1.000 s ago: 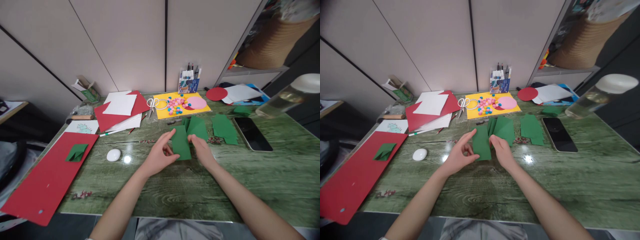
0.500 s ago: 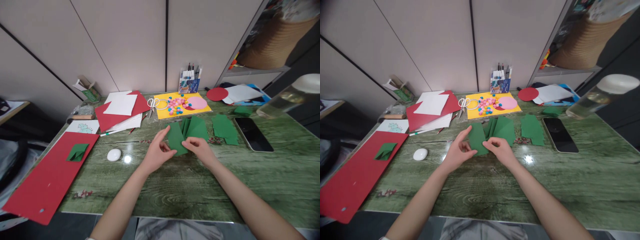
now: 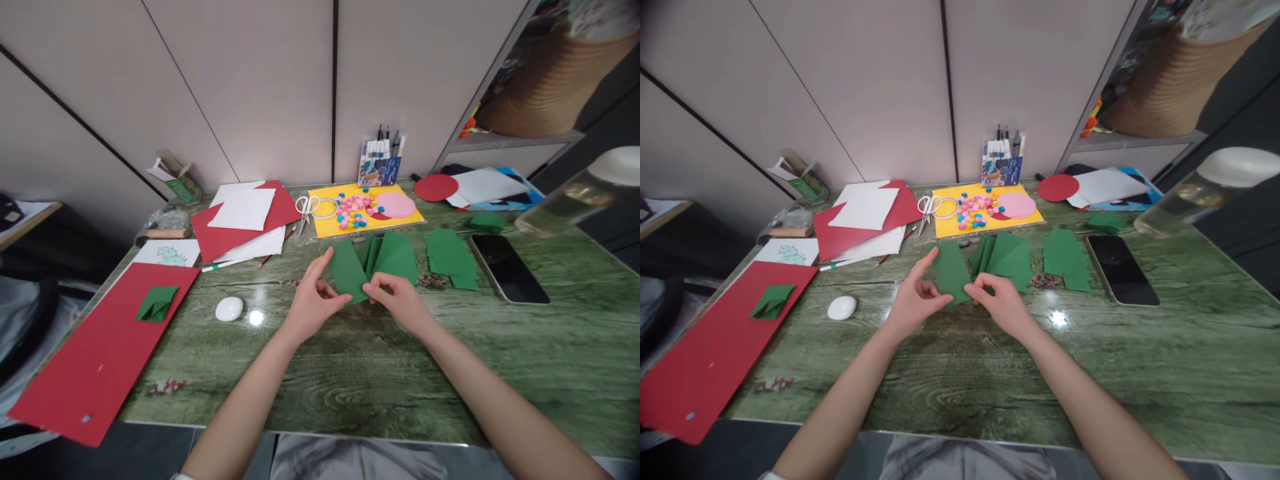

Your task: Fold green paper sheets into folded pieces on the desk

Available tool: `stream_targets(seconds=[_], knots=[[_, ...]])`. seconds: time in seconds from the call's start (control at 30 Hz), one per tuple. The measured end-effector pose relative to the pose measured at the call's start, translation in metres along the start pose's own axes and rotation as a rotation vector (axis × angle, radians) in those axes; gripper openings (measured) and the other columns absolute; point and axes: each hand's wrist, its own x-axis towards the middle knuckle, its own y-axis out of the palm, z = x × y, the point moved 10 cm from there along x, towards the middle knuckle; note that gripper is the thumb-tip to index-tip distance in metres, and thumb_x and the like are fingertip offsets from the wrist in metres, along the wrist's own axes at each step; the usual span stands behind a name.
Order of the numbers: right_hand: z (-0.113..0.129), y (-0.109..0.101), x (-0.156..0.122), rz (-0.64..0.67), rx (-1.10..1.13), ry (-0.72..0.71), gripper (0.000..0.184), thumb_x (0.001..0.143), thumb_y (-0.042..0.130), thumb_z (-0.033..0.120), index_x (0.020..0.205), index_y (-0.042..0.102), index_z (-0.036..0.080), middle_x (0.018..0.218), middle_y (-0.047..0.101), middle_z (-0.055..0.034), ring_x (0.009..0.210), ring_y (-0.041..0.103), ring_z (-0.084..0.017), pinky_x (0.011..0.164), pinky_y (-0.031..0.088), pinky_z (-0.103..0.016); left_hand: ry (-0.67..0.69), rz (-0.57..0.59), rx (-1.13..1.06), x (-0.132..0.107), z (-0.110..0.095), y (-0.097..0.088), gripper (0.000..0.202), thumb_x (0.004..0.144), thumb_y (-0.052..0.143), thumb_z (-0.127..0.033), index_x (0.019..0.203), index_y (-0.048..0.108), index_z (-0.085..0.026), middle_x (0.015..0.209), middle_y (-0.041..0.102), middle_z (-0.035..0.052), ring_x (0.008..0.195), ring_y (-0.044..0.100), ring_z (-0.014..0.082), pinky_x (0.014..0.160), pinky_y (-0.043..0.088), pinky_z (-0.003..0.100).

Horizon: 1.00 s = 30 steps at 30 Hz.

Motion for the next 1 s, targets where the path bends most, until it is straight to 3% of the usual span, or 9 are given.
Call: stream_targets(seconds=[0.17, 0.23, 0.37, 0.5, 0.57, 0.67, 0.73, 0.87, 1.0], knots=[[-0.003, 0.002, 0.001, -0.007, 0.038, 0.004, 0.043, 0.086, 0.041, 0.045, 0.052, 0.038, 0.020, 0.050, 0.038, 0.0038, 0.051, 0.036, -0.012, 0.052, 0.028, -0.025, 0.019, -0.047, 0.004, 0.000, -0.001, -0.003, 0.083, 0.064, 0.071, -0.016, 0.134, 0.031, -0.036, 0.142, 0.027, 0.0090, 0.055, 0.052, 0.0006, 0.046, 0.043, 0.016], [-0.006, 0.005, 0.001, 0.019, 0.107, 0.018, 0.048, 0.088, 0.032, 0.048, 0.051, 0.040, 0.019, 0.050, 0.041, 0.0021, 0.052, 0.040, -0.013, 0.055, 0.031, -0.026, 0.009, -0.043, -0.005, 0.000, 0.000, -0.004, 0.083, 0.065, 0.070, -0.016, 0.135, 0.030, -0.035, 0.142, 0.027, 0.0093, 0.055, 0.051, 0.0007, 0.045, 0.042, 0.016], [-0.008, -0.006, 0.002, -0.064, 0.179, 0.012, 0.044, 0.087, 0.033, 0.050, 0.059, 0.046, 0.019, 0.060, 0.048, 0.0007, 0.063, 0.044, -0.014, 0.062, 0.033, -0.026, -0.056, 0.115, -0.032, -0.002, 0.004, 0.010, 0.084, 0.065, 0.070, -0.017, 0.136, 0.029, -0.033, 0.143, 0.026, 0.0124, 0.055, 0.051, 0.0006, 0.046, 0.042, 0.016], [-0.009, -0.015, 0.001, -0.130, 0.144, 0.023, 0.039, 0.079, 0.052, 0.048, 0.055, 0.039, 0.019, 0.054, 0.031, 0.0047, 0.053, 0.031, -0.011, 0.051, 0.025, -0.025, -0.047, 0.276, -0.009, -0.008, 0.000, 0.026, 0.080, 0.065, 0.069, -0.017, 0.134, 0.032, -0.035, 0.142, 0.027, 0.0104, 0.058, 0.052, 0.0017, 0.051, 0.046, 0.018], [-0.009, -0.015, 0.000, -0.132, 0.120, 0.019, 0.039, 0.078, 0.054, 0.046, 0.054, 0.038, 0.019, 0.053, 0.028, 0.0054, 0.051, 0.028, -0.010, 0.049, 0.022, -0.025, -0.017, 0.307, 0.031, -0.009, -0.003, 0.029, 0.073, 0.067, 0.068, -0.018, 0.131, 0.038, -0.033, 0.135, 0.037, 0.0086, 0.062, 0.053, 0.0043, 0.056, 0.047, 0.020], [-0.006, -0.014, 0.000, -0.131, 0.089, 0.000, 0.039, 0.078, 0.053, 0.045, 0.053, 0.040, 0.019, 0.052, 0.029, 0.0055, 0.051, 0.028, -0.010, 0.049, 0.021, -0.025, 0.033, 0.300, 0.104, -0.008, -0.004, 0.031, 0.057, 0.067, 0.068, -0.017, 0.121, 0.053, -0.027, 0.115, 0.055, 0.0057, 0.080, 0.056, 0.0124, 0.072, 0.048, 0.026], [-0.005, -0.013, -0.001, -0.127, 0.074, -0.003, 0.038, 0.077, 0.054, 0.045, 0.053, 0.042, 0.018, 0.052, 0.031, 0.0051, 0.051, 0.030, -0.010, 0.050, 0.022, -0.025, 0.031, 0.258, 0.106, -0.007, -0.001, 0.030, 0.048, 0.068, 0.067, -0.017, 0.115, 0.057, -0.025, 0.108, 0.060, 0.0050, 0.087, 0.056, 0.0157, 0.077, 0.047, 0.029], [-0.003, -0.012, -0.001, -0.119, 0.105, 0.001, 0.033, 0.075, 0.058, 0.043, 0.055, 0.048, 0.018, 0.054, 0.038, 0.0041, 0.054, 0.034, -0.011, 0.052, 0.025, -0.025, -0.009, 0.196, 0.080, -0.006, 0.005, 0.029, 0.041, 0.070, 0.063, -0.015, 0.111, 0.060, -0.022, 0.110, 0.062, 0.0056, 0.085, 0.057, 0.0165, 0.073, 0.047, 0.029], [-0.007, -0.015, -0.004, -0.162, 0.197, 0.045, 0.029, 0.071, 0.063, 0.042, 0.058, 0.053, 0.018, 0.056, 0.042, 0.0033, 0.055, 0.037, -0.012, 0.053, 0.027, -0.025, 0.025, 0.228, 0.174, -0.007, -0.002, 0.030, 0.037, 0.070, 0.063, -0.013, 0.106, 0.063, -0.023, 0.099, 0.063, 0.0034, 0.076, 0.055, 0.0138, 0.066, 0.044, 0.025]])
